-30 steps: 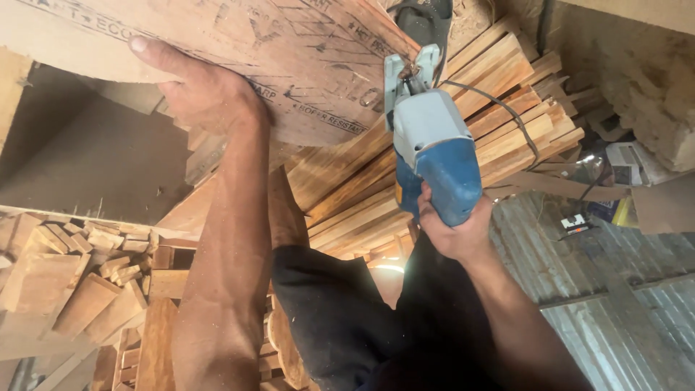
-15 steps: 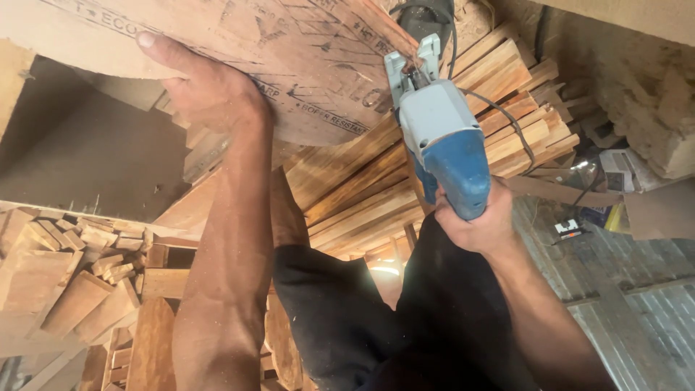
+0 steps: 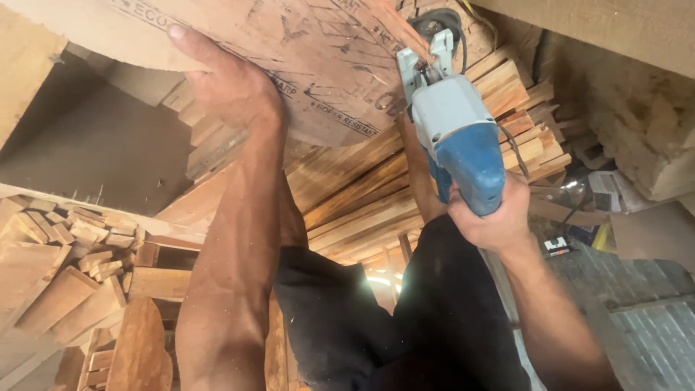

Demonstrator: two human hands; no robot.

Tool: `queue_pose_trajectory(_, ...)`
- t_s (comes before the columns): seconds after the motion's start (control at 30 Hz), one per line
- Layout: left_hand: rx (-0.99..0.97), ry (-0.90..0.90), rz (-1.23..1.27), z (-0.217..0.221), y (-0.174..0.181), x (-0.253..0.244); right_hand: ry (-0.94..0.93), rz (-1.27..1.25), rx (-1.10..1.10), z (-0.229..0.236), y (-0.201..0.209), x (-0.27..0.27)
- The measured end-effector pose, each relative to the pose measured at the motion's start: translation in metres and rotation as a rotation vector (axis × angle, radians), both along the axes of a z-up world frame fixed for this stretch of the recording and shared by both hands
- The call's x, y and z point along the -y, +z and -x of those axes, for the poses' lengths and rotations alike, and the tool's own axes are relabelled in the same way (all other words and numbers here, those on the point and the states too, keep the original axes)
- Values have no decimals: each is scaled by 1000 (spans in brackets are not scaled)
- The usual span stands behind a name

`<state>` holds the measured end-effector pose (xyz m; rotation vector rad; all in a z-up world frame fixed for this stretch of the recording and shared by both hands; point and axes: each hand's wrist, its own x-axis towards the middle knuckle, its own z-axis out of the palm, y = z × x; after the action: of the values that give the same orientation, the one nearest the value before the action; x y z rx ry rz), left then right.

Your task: Using a jigsaw to cut a curved shape out of a piece of plywood.

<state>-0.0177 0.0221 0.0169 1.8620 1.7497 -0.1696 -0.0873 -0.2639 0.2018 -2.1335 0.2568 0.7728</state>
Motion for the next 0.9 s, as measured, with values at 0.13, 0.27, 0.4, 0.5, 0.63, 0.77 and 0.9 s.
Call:
queue_pose_trajectory(0.13, 211, 6, 34, -1, 2, 4, 33, 14, -23, -7, 0, 5)
queue_pose_trajectory(0.27, 181, 19, 20, -2, 1, 4, 44, -4, -56, -15, 2, 3)
queue_pose_trajectory(0.4, 138, -14, 14, 2, -1, 3, 37, 42, -61, -20, 2, 1)
queue_pose_trajectory(0.5, 204, 10, 20, 3, 0, 4, 67, 38, -71, -24, 3, 2)
queue_pose_trajectory(0.63, 121, 3, 13, 4, -6, 2, 55, -1, -81, -31, 3, 3)
queue_pose_trajectory(0.77, 101, 6, 14, 2, -2, 3, 76, 8, -92, -33, 3, 3)
queue_pose_trajectory(0.9, 143, 11, 7, 1, -2, 4, 135, 38, -68, -39, 2, 8)
